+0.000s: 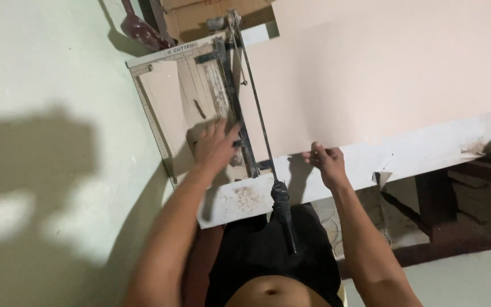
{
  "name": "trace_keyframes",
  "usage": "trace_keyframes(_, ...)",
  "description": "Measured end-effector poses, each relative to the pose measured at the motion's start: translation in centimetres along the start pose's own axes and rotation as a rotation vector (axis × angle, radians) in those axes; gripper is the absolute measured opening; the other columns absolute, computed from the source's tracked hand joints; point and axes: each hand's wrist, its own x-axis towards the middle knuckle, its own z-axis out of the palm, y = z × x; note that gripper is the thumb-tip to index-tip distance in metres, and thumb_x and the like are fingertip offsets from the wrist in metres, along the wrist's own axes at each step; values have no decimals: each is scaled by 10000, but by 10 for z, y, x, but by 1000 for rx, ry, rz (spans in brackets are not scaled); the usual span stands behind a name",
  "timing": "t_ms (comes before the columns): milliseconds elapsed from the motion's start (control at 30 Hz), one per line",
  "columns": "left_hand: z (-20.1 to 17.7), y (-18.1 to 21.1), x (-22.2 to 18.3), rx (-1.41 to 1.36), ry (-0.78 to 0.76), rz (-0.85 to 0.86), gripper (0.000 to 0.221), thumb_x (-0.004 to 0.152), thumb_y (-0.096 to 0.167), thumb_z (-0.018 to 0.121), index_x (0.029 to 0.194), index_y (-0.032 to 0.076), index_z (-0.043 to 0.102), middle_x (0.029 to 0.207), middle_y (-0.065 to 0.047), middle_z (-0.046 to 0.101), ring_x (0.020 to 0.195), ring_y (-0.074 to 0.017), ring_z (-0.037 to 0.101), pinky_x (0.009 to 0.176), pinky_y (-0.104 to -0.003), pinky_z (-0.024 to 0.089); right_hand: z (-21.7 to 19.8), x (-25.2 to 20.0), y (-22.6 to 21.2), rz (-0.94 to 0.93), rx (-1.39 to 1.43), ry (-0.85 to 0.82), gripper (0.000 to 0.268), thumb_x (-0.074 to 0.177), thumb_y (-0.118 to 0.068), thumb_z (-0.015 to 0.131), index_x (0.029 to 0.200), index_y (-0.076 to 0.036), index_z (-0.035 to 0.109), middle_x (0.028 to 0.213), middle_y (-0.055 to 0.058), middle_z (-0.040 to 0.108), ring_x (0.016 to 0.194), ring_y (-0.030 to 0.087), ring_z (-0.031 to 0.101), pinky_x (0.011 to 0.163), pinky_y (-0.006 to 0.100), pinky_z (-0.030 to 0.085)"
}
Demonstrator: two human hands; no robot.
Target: Cutting cardboard sheets into smaller pieces using a manual paper cutter.
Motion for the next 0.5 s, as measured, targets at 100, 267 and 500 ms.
trace_keyframes(100, -6, 43, 29, -263, 2, -171, 953, 908, 413, 740, 1629, 221, 147, 1635, -282, 111, 1509, -514, 110, 1185, -684, 169, 14, -6, -16, -18, -48, -2, 286, 1033, -263, 679, 1074, 17, 643, 933, 156, 689, 861, 291, 755, 801, 447, 658)
trace_keyframes(267, 11, 55, 56, -144, -66, -353, 1209, 828, 427, 836, 1641, 173, -21, 1652, -285, -67, 1535, -471, -37, 1123, -768, 185, 22, -30, -50, 53, -590, -65, 589, 1055, -557, 598, 905, -7, 747, 709, 172, 710, 675, 299, 749, 657, 472, 643)
trace_keyframes(500, 13, 54, 63, -132, -87, -359, 1204, 816, 323, 841, 1638, 151, -22, 1645, -278, -103, 1532, -473, -45, 1094, -805, 200, 113, -211, -106, -7, -1391, -332, 930, 908, -384, 573, 1646, -116, 75, 1025, 267, 758, 898, 460, 766, 825, 564, 610)
